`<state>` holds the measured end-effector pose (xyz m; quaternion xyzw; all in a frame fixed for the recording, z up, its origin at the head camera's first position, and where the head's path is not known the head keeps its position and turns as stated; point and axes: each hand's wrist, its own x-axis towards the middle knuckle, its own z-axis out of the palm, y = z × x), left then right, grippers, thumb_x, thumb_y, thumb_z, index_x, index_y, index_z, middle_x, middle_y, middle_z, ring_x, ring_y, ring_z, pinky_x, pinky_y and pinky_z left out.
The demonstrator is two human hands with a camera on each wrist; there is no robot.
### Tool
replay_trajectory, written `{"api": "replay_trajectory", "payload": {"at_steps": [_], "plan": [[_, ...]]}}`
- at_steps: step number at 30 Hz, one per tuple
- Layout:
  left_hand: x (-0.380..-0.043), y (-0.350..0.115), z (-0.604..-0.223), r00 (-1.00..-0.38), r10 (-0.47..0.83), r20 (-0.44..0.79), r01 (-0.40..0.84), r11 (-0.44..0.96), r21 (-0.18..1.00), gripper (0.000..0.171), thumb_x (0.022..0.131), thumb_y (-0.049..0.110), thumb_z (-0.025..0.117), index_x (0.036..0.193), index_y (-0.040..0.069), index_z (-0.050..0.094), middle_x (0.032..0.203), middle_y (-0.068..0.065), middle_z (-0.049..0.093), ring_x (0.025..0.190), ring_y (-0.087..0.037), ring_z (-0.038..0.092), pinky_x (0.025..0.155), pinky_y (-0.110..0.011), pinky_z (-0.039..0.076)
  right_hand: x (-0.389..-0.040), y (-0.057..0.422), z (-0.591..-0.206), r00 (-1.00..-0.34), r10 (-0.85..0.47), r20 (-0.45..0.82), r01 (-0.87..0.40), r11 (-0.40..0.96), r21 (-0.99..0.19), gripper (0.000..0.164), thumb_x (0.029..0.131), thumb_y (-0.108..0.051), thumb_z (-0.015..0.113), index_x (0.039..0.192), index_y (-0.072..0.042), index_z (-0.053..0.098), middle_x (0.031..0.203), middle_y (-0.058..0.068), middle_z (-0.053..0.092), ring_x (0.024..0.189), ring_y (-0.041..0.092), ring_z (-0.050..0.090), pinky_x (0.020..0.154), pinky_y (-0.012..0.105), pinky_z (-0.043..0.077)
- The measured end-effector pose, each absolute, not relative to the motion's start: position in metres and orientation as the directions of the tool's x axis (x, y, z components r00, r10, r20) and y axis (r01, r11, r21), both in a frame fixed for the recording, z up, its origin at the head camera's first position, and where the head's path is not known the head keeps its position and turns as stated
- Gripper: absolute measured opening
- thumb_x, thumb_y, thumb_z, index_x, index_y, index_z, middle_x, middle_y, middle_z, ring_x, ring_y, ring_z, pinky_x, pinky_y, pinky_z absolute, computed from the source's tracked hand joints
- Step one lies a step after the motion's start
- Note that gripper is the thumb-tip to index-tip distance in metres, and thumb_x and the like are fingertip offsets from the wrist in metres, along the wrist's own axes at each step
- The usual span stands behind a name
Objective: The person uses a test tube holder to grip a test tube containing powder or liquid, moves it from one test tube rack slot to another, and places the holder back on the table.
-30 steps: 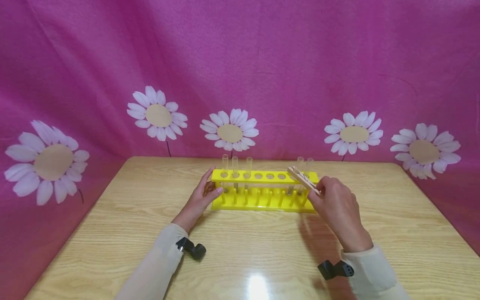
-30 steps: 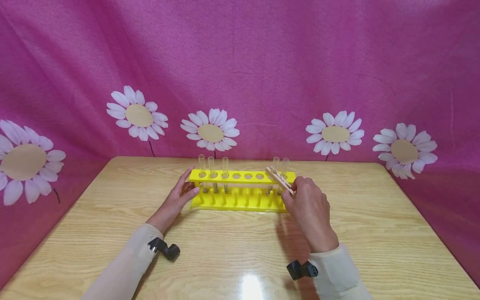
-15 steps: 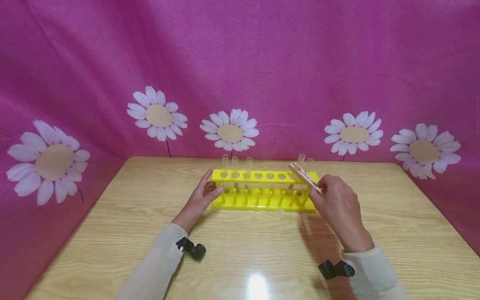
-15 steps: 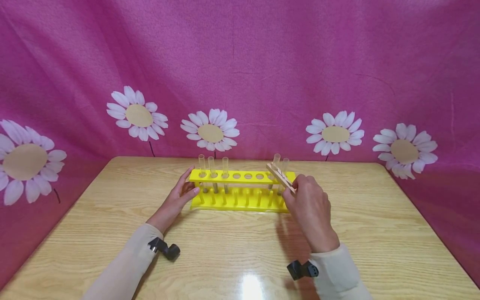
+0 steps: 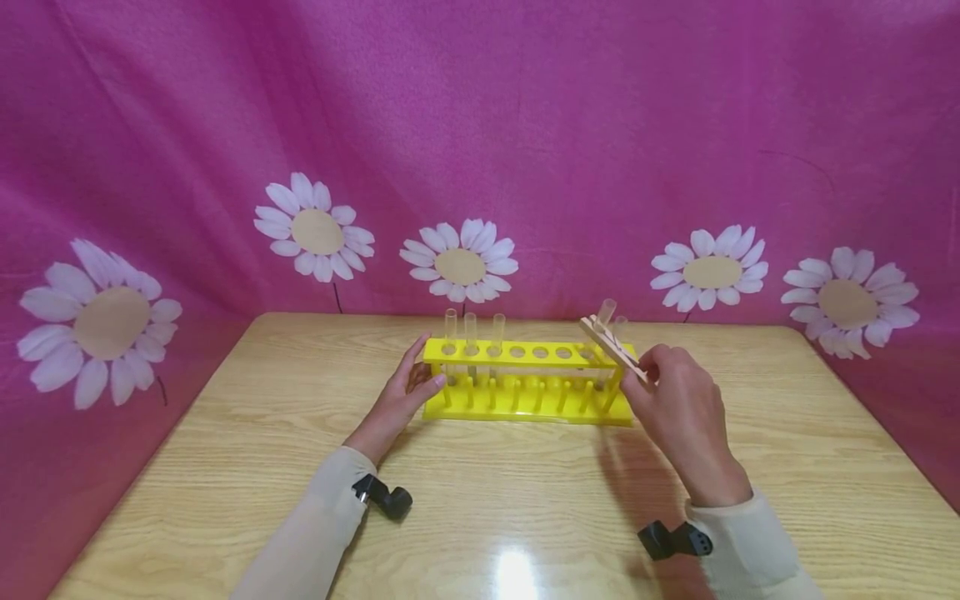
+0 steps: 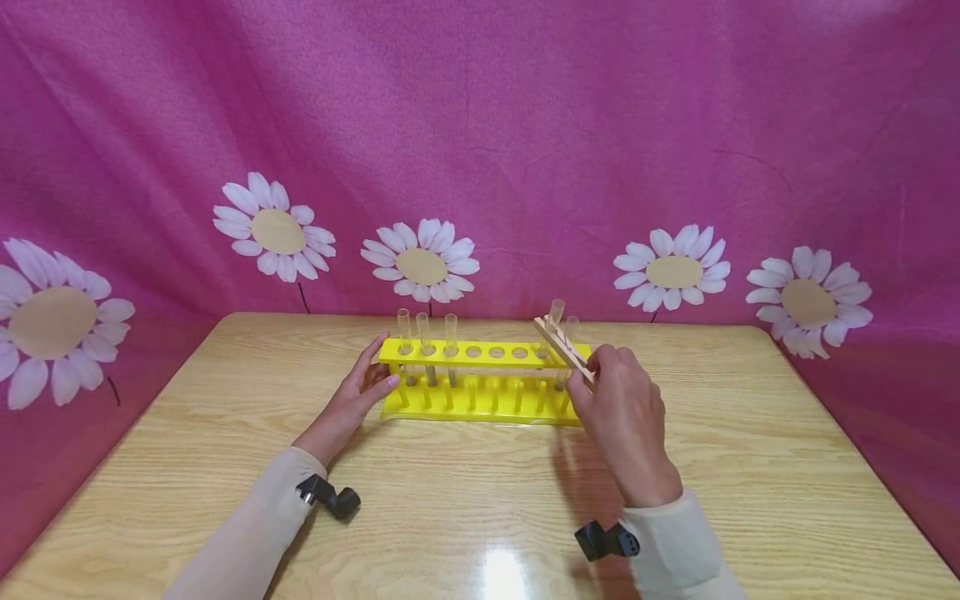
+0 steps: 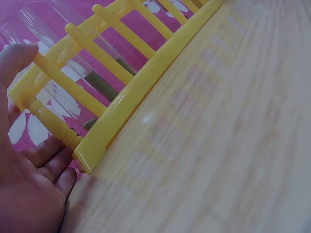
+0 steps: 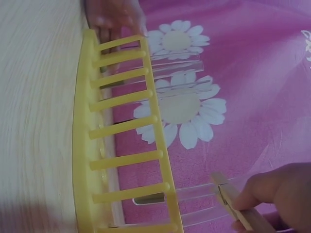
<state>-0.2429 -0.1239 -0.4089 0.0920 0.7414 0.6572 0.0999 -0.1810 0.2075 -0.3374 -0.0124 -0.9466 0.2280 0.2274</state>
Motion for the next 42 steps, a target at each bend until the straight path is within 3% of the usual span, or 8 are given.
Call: {"api": "replay_trajectory", "payload": {"at_steps": [11,24,42], "plan": [[-0.244,-0.125,-0.41,-0.961,0.275,-0.018,0.01,0.097,0.995,0.075,0.097,0.025,0.058,0.155,0.033,0.012,0.155,-0.012,0.028,0.143,-0.029,0.025,0.115,-0.045,0.022,-0.178,0.204,-0.334,-0.843,0.124,0.524,-0.141,0.888,-0.438,0.015,0.085,-0.013,0.066,0.09,0.001,0.062,0.079,0.012,0.055,0.064,0.025,0.045,0.053,0.032,0.038],[-0.244,-0.125,-0.41,-0.96,0.278,-0.024,0.004,0.098,0.995,0.075,0.097,0.025,0.058,0.155,0.035,0.012,0.153,-0.012,0.031,0.142,-0.028,0.027,0.115,-0.045,0.024,-0.175,0.199,-0.329,-0.777,0.128,0.616,-0.203,0.876,-0.437,0.016,0.085,-0.012,0.068,0.093,0.001,0.062,0.086,0.013,0.058,0.071,0.025,0.052,0.058,0.036,0.047],[-0.261,-0.127,-0.44,-0.969,0.247,0.025,0.046,0.082,0.996,0.073,0.095,0.031,0.061,0.152,0.042,0.018,0.151,-0.004,0.035,0.141,-0.025,0.029,0.115,-0.046,0.024,-0.176,0.194,-0.335,-0.783,0.081,0.616,-0.257,0.86,-0.44,0.016,0.086,-0.011,0.07,0.094,0.0,0.061,0.085,0.011,0.056,0.069,0.022,0.05,0.055,0.031,0.047]]}}
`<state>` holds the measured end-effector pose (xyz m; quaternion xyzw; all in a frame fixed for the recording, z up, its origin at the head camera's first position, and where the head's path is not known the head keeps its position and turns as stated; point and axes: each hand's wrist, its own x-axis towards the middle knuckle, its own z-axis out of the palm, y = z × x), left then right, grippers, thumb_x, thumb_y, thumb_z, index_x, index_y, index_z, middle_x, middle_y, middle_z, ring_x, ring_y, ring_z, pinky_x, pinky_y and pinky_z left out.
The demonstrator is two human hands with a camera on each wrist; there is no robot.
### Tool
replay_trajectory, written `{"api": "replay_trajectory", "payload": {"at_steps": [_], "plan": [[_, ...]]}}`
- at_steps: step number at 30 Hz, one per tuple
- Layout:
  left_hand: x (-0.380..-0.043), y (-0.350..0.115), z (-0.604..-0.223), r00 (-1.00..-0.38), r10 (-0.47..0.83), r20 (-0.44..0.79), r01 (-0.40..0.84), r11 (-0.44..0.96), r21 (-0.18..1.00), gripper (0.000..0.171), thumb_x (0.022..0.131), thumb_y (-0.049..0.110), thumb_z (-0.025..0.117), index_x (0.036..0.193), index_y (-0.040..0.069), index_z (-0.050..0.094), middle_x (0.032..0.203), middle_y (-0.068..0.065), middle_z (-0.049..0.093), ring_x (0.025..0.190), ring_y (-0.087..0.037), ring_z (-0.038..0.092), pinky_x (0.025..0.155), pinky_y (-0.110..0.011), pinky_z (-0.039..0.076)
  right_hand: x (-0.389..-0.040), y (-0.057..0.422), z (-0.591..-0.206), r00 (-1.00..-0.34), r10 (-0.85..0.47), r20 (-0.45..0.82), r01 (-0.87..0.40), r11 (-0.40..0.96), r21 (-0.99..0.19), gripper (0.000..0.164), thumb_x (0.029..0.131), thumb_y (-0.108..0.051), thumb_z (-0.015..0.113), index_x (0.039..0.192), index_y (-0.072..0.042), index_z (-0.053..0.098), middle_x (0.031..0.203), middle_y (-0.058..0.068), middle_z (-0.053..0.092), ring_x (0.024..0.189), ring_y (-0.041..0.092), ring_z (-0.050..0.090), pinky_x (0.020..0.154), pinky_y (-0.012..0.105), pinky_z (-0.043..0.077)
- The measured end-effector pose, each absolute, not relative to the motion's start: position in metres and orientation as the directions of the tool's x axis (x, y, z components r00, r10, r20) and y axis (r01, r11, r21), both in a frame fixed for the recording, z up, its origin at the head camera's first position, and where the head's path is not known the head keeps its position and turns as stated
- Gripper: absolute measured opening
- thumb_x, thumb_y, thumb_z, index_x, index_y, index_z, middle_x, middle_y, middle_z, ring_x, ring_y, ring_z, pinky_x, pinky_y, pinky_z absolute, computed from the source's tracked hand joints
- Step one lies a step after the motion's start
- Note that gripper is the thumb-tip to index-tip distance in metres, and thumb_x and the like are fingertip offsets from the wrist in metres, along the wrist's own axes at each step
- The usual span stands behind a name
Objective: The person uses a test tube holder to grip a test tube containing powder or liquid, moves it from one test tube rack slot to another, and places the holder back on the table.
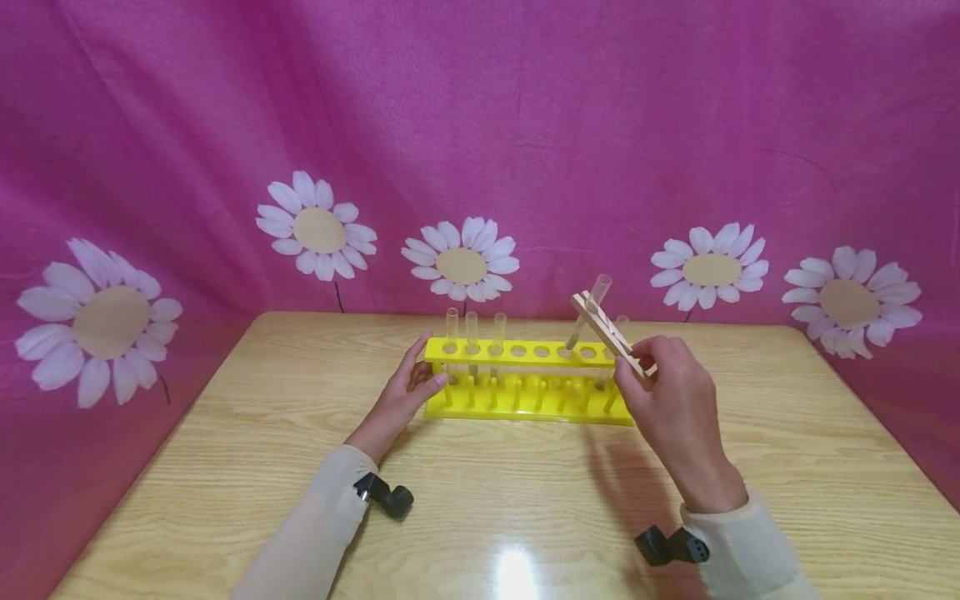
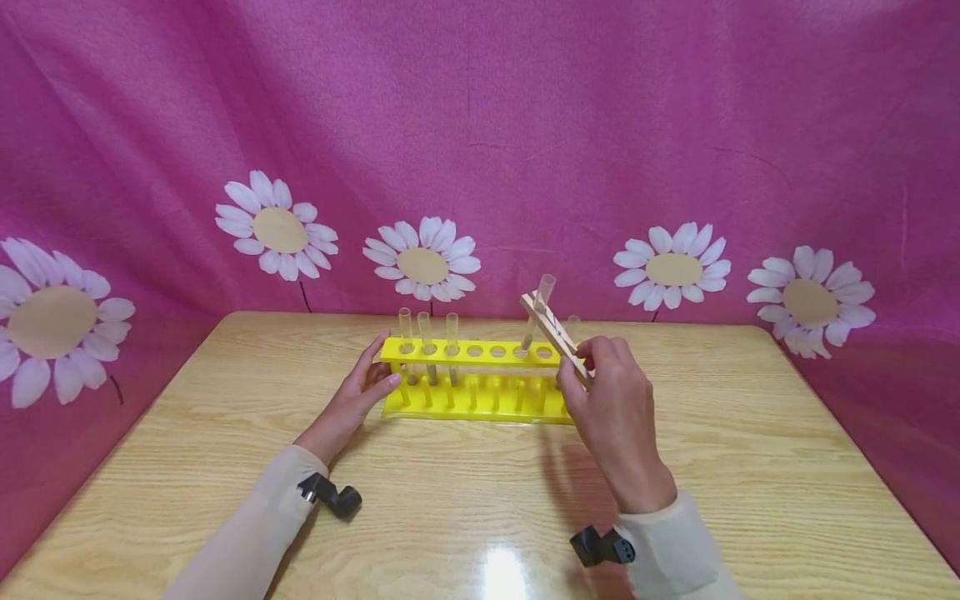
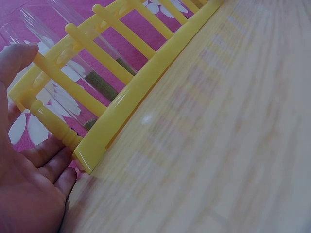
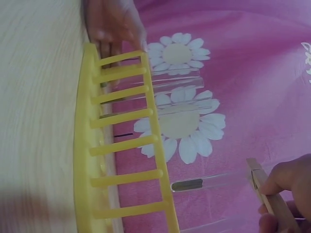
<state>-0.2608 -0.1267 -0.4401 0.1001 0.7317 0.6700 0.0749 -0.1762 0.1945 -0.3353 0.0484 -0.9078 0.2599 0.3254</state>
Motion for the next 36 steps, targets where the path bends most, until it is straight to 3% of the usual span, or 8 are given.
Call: {"api": "replay_trajectory", "payload": {"at_steps": [21,31,36], "plan": [[-0.256,-0.127,-0.428,-0.96,0.28,-0.014,0.009,0.079,0.997,0.073,0.098,0.024,0.058,0.154,0.039,0.013,0.153,-0.01,0.031,0.142,-0.027,0.027,0.115,-0.045,0.023,-0.187,0.19,-0.355,-0.831,0.063,0.552,-0.226,0.869,-0.44,0.018,0.086,-0.013,0.07,0.091,0.001,0.061,0.082,0.011,0.054,0.066,0.023,0.045,0.051,0.028,0.042],[-0.261,-0.127,-0.439,-0.968,0.249,0.01,0.033,0.088,0.996,0.072,0.095,0.032,0.062,0.151,0.045,0.018,0.152,-0.005,0.032,0.141,-0.026,0.028,0.115,-0.047,0.024,-0.189,0.187,-0.363,-0.861,0.057,0.505,-0.205,0.871,-0.447,0.018,0.085,-0.012,0.069,0.093,0.003,0.062,0.084,0.013,0.055,0.069,0.024,0.047,0.054,0.029,0.044],[-0.261,-0.127,-0.439,-0.97,0.244,0.015,0.038,0.092,0.995,0.073,0.095,0.031,0.062,0.152,0.044,0.018,0.151,-0.006,0.034,0.14,-0.027,0.03,0.114,-0.047,0.025,-0.189,0.186,-0.364,-0.875,0.051,0.481,-0.193,0.876,-0.443,0.021,0.085,-0.013,0.07,0.095,0.004,0.064,0.086,0.013,0.055,0.07,0.024,0.048,0.055,0.029,0.045]]}}
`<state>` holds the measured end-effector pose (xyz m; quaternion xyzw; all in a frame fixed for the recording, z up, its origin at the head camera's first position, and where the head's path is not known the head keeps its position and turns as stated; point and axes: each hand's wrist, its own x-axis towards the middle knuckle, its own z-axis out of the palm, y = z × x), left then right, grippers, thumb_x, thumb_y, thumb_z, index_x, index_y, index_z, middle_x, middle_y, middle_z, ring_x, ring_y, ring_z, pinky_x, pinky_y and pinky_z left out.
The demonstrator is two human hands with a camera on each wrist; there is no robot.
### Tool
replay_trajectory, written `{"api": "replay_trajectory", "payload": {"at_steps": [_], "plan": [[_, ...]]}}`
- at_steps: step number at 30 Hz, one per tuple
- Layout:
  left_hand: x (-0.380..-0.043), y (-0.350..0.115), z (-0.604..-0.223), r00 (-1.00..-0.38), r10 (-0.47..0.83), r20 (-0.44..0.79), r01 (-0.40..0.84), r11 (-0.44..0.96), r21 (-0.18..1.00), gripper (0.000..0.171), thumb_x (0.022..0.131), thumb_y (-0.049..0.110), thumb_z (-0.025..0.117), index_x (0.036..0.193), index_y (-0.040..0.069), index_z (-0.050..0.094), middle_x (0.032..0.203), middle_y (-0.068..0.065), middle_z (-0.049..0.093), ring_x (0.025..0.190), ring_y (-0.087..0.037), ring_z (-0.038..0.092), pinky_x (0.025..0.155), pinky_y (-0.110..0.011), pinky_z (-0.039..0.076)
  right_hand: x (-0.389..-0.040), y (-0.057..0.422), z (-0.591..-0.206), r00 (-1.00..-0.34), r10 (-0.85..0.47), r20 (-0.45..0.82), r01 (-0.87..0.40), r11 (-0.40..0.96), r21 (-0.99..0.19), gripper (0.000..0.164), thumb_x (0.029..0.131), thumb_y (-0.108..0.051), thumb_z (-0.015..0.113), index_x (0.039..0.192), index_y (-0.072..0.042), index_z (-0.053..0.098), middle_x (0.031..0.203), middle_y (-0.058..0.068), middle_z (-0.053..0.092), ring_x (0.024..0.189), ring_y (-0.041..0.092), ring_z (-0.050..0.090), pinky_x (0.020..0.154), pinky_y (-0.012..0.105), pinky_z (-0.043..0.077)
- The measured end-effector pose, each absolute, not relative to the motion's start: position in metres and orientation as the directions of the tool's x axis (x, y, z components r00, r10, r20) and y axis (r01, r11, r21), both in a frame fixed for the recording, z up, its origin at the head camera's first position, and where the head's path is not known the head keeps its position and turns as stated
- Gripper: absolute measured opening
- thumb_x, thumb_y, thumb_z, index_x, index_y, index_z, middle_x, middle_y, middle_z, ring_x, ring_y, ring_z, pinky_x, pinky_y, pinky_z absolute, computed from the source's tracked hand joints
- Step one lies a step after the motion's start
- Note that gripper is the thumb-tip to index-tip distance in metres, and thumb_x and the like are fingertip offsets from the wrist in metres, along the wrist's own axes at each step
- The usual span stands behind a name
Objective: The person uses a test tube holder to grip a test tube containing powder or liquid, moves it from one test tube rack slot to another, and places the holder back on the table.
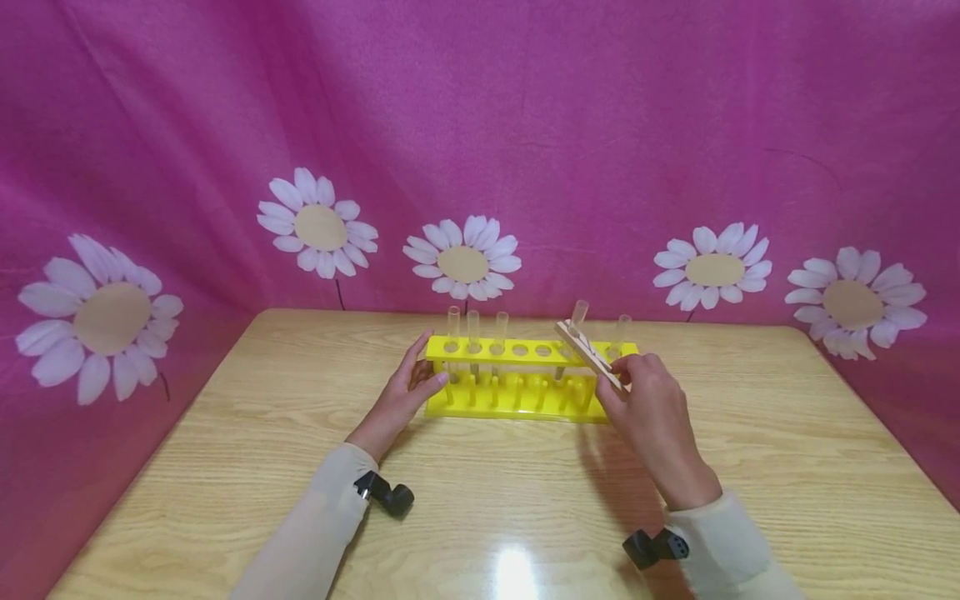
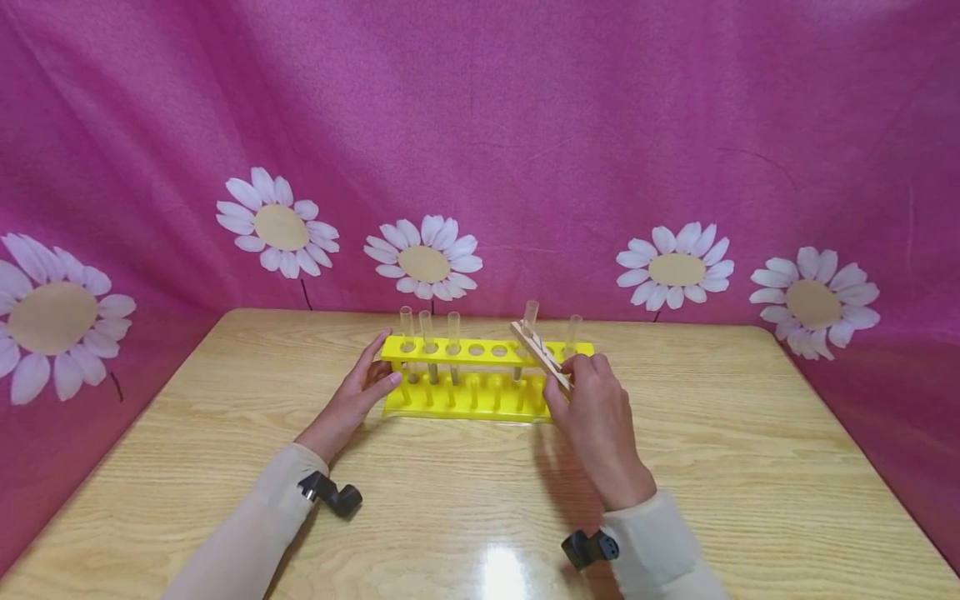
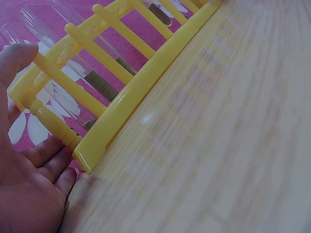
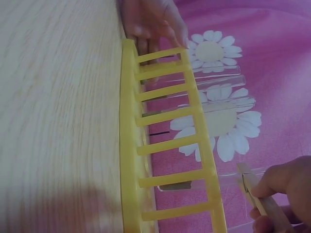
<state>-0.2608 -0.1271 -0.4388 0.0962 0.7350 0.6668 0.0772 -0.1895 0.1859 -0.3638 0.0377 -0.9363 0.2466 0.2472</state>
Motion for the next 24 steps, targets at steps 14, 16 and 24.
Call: {"api": "replay_trajectory", "payload": {"at_steps": [14,16,24], "plan": [[-0.2635,-0.1281,-0.4388,-0.965,0.262,-0.018,0.008,0.097,0.995,0.074,0.097,0.028,0.059,0.153,0.043,0.013,0.155,-0.009,0.029,0.142,-0.028,0.026,0.115,-0.045,0.022,-0.1896,0.1848,-0.3688,-0.879,0.04,0.475,-0.192,0.882,-0.43,0.02,0.084,-0.012,0.071,0.096,0.004,0.065,0.089,0.016,0.057,0.072,0.026,0.05,0.06,0.033,0.05],[-0.2634,-0.128,-0.4388,-0.966,0.257,-0.019,0.006,0.099,0.995,0.073,0.097,0.029,0.059,0.153,0.043,0.014,0.154,-0.008,0.029,0.142,-0.027,0.027,0.115,-0.045,0.023,-0.1901,0.1848,-0.3698,-0.88,0.041,0.474,-0.19,0.883,-0.429,0.02,0.084,-0.012,0.071,0.096,0.004,0.065,0.09,0.015,0.057,0.072,0.025,0.05,0.06,0.033,0.049],[-0.2616,-0.1259,-0.4378,-0.975,0.224,-0.012,0.014,0.116,0.993,0.072,0.094,0.034,0.063,0.149,0.05,0.019,0.153,-0.004,0.032,0.141,-0.026,0.029,0.114,-0.046,0.025,-0.1913,0.185,-0.3708,-0.885,0.039,0.464,-0.186,0.884,-0.429,0.019,0.084,-0.012,0.07,0.094,0.004,0.065,0.089,0.015,0.057,0.071,0.025,0.05,0.06,0.033,0.048]]}}
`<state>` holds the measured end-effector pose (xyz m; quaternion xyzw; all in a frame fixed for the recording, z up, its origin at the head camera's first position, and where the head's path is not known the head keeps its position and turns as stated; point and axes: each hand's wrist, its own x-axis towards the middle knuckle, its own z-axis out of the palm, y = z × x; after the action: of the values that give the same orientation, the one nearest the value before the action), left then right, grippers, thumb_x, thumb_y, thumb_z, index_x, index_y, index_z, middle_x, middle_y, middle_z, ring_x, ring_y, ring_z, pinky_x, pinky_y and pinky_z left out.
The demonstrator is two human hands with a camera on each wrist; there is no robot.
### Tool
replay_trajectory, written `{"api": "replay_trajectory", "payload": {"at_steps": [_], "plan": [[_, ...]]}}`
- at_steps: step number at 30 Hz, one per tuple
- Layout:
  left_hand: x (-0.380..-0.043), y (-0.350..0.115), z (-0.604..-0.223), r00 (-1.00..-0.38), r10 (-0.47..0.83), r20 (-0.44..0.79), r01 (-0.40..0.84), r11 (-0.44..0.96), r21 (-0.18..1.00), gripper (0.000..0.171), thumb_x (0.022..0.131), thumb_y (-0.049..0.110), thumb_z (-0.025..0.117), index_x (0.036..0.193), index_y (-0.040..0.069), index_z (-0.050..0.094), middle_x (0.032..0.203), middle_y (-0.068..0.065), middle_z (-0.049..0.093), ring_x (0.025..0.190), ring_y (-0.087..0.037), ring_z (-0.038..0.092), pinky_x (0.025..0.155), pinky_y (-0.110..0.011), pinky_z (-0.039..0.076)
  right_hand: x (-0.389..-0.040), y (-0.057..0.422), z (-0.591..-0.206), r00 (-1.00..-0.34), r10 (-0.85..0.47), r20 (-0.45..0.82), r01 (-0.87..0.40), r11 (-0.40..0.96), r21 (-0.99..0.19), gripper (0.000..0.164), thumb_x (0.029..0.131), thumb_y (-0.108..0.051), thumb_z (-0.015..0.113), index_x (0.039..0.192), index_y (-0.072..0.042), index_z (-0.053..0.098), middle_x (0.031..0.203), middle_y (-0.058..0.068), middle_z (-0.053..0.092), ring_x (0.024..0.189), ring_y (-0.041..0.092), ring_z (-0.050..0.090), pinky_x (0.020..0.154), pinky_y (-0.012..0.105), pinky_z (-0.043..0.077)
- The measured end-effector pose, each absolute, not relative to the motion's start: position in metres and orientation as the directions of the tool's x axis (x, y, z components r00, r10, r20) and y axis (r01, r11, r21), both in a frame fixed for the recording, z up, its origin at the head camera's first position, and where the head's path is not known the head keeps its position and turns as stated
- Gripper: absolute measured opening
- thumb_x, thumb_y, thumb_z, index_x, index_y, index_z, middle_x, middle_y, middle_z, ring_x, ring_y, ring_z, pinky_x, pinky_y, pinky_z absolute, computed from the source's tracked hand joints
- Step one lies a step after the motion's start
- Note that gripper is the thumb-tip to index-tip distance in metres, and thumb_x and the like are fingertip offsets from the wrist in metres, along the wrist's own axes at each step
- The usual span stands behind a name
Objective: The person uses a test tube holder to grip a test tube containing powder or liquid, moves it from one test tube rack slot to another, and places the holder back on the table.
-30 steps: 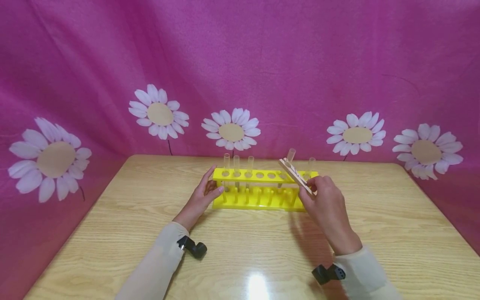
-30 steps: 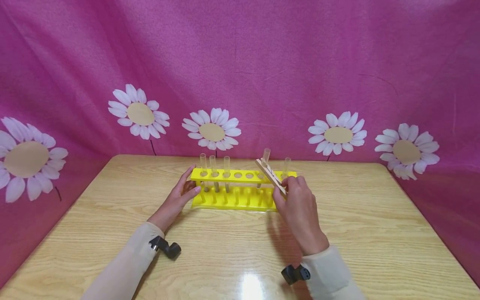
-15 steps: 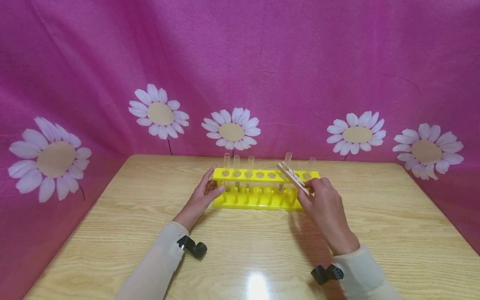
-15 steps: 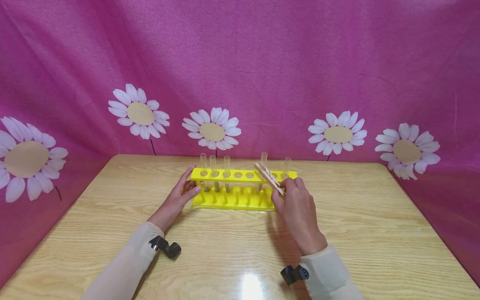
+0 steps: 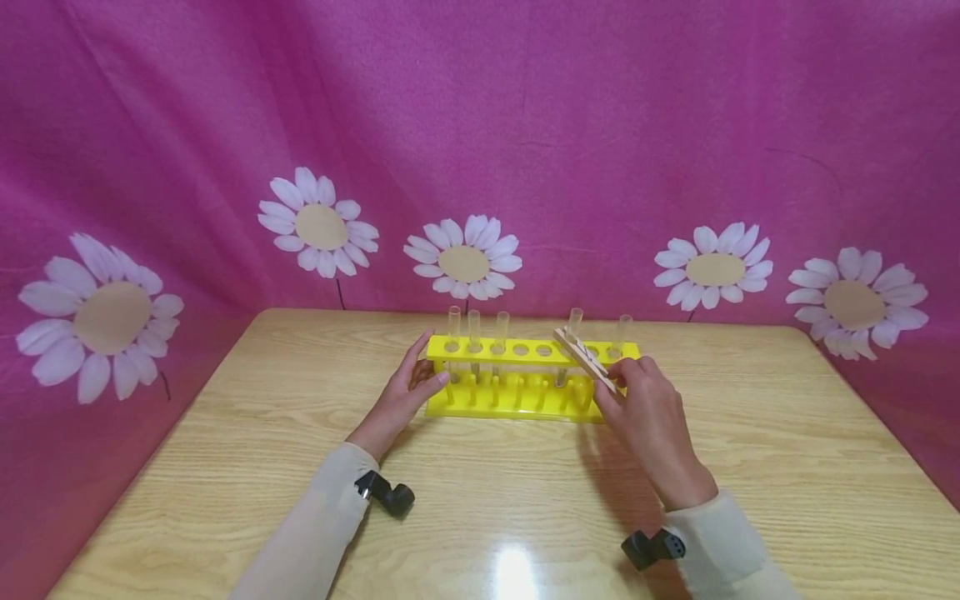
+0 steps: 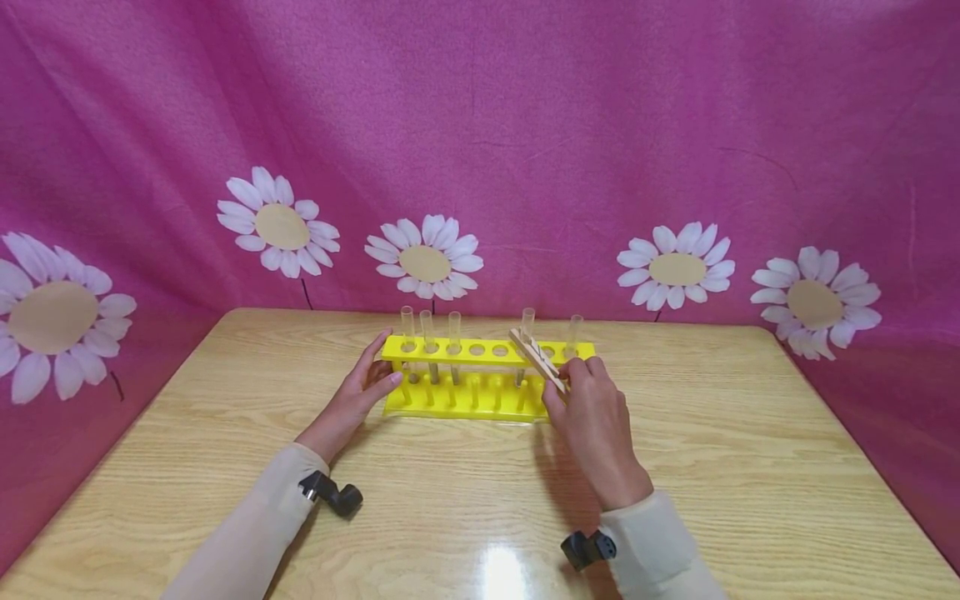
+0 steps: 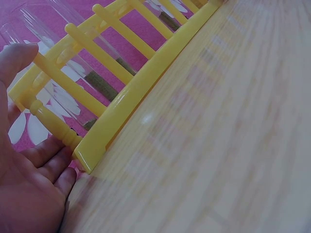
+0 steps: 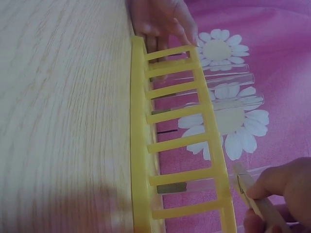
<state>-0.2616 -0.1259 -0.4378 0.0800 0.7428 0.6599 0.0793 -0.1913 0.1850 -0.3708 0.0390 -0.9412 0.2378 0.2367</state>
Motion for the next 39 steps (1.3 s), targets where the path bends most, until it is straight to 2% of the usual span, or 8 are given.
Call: {"api": "replay_trajectory", "payload": {"at_steps": [3,6,13,39], "plan": [[-0.2611,-0.1258,-0.4376,-0.976,0.219,-0.015,0.01,0.115,0.993,0.07,0.093,0.035,0.063,0.145,0.056,0.021,0.152,-0.003,0.033,0.141,-0.025,0.029,0.114,-0.045,0.025,-0.1912,0.1849,-0.3702,-0.886,0.035,0.463,-0.189,0.884,-0.428,0.019,0.084,-0.011,0.07,0.094,0.004,0.065,0.089,0.015,0.057,0.071,0.025,0.05,0.061,0.034,0.049],[-0.261,-0.1259,-0.4377,-0.976,0.217,-0.018,0.008,0.12,0.993,0.069,0.093,0.035,0.063,0.144,0.057,0.022,0.151,-0.001,0.034,0.141,-0.023,0.029,0.115,-0.044,0.025,-0.191,0.1847,-0.3694,-0.89,0.031,0.455,-0.188,0.884,-0.428,0.019,0.084,-0.012,0.071,0.094,0.004,0.065,0.087,0.014,0.058,0.07,0.025,0.051,0.061,0.034,0.05],[-0.2625,-0.128,-0.4397,-0.965,0.26,0.029,0.053,0.085,0.995,0.072,0.096,0.029,0.061,0.152,0.042,0.017,0.148,-0.007,0.038,0.14,-0.026,0.03,0.115,-0.047,0.024,-0.191,0.1864,-0.3678,-0.913,0.017,0.408,-0.173,0.889,-0.425,0.019,0.084,-0.015,0.071,0.094,0.001,0.068,0.08,0.01,0.058,0.065,0.023,0.05,0.056,0.03,0.045],[-0.2599,-0.1266,-0.4383,-0.966,0.257,0.029,0.053,0.086,0.995,0.072,0.096,0.03,0.06,0.152,0.042,0.017,0.147,-0.006,0.04,0.14,-0.025,0.031,0.115,-0.047,0.024,-0.1927,0.1891,-0.3708,-0.869,0.006,0.495,-0.261,0.844,-0.468,0.009,0.082,-0.008,0.07,0.083,-0.001,0.064,0.067,0.006,0.049,0.059,0.021,0.042,0.054,0.031,0.036]]}}
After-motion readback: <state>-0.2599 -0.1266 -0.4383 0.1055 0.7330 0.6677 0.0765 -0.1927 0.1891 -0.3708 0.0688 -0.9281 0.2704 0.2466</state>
